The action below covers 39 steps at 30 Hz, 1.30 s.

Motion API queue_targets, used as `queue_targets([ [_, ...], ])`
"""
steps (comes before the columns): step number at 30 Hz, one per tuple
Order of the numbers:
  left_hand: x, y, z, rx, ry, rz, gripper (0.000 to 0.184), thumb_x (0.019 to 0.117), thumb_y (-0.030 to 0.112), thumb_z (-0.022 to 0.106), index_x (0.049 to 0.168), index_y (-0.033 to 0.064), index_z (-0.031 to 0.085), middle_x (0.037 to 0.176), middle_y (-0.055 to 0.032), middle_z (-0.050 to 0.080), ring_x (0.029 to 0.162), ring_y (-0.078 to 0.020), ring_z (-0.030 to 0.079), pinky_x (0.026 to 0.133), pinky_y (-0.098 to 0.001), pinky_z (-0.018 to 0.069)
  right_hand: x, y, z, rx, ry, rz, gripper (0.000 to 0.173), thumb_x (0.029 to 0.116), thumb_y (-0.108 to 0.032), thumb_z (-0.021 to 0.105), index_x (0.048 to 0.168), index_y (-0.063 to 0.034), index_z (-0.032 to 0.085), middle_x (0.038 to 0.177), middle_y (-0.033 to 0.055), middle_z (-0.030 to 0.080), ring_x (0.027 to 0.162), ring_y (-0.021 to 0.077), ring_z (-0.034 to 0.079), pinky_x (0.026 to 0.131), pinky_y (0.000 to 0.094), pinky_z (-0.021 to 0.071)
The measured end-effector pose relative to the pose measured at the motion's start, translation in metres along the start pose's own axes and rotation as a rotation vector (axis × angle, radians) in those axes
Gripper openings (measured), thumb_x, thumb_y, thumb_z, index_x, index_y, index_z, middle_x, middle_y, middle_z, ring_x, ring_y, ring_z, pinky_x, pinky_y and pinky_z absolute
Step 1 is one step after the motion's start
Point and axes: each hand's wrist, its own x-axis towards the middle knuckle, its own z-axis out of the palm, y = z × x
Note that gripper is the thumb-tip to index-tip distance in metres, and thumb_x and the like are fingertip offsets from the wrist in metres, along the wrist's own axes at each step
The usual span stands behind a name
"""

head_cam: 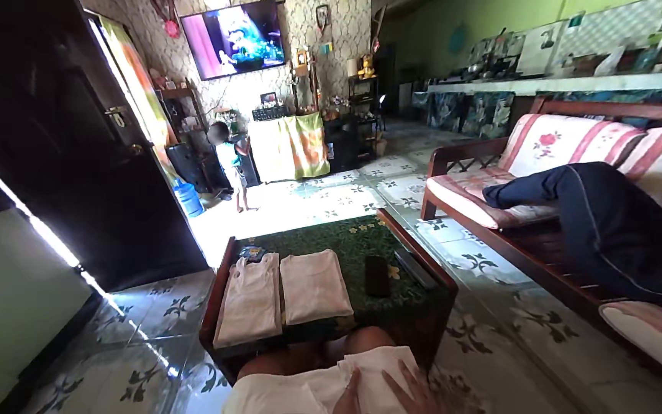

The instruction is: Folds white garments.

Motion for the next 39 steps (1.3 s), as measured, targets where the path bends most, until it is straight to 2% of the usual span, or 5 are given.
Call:
queue_targets([
  [13,-0.012,0.012,-0.009,0.290,-0.174,-0.043,0.127,0.0802,0.022,0.087,0.163,0.0098,-0.008,0.158,-0.0319,0.034,0.140,-0.0436,0.046,0.115,-0.0587,0.0383,-0.030,0.007,-0.004,-0.038,-0.043,-0.019,0.099,0.0844,-0.080,0.056,0.163,-0.0264,0.028,0.170,0.0224,0.009,0.153,0.0529,0.007,0.113,0.0811,0.0115],
  [17,-0.021,0.013,-0.012,0.281,-0.180,-0.031,0.122,0.0816,0.018,0.085,0.164,0.0110,-0.005,0.158,-0.0308,0.034,0.141,-0.0428,0.045,0.115,-0.0590,0.0375,-0.004,-0.021,-0.007,-0.006,0.007,-0.140,0.073,0.0991,-0.057,0.053,0.160,-0.0208,0.036,0.169,0.0180,0.020,0.155,0.0488,0.010,0.113,0.0803,0.0099],
  [29,-0.021,0.007,-0.014,0.416,-0.170,-0.131,0.107,0.0896,0.028,0.078,0.165,0.0123,0.004,0.160,-0.0257,0.033,0.138,-0.0390,0.049,0.113,-0.0572,0.0402,0.053,-0.019,-0.010,-0.125,-0.201,0.063,0.076,0.0943,-0.077,0.040,0.160,-0.0409,0.030,0.173,-0.0022,0.010,0.158,0.0388,-0.001,0.116,0.0751,0.0162],
  [34,-0.017,0.006,-0.015,0.416,-0.170,-0.147,0.106,0.0887,0.029,0.079,0.165,0.0105,0.008,0.159,-0.0246,0.036,0.139,-0.0372,0.049,0.114,-0.0562,0.0398,0.082,-0.003,-0.012,-0.028,-0.184,0.083,0.074,0.0995,-0.069,0.041,0.162,-0.0314,0.030,0.172,0.0072,0.009,0.157,0.0426,0.003,0.118,0.0697,0.0213],
  [39,-0.032,0.020,-0.013,0.485,-0.121,-0.165,0.102,0.0905,0.035,0.077,0.164,0.0090,0.012,0.166,-0.0234,0.021,0.149,-0.0352,0.035,0.119,-0.0525,0.0345,0.093,0.028,-0.011,0.300,0.074,0.161,0.063,0.1093,-0.034,0.042,0.160,-0.0009,0.026,0.165,0.0274,0.023,0.154,0.0425,0.021,0.126,0.0519,0.0204],
])
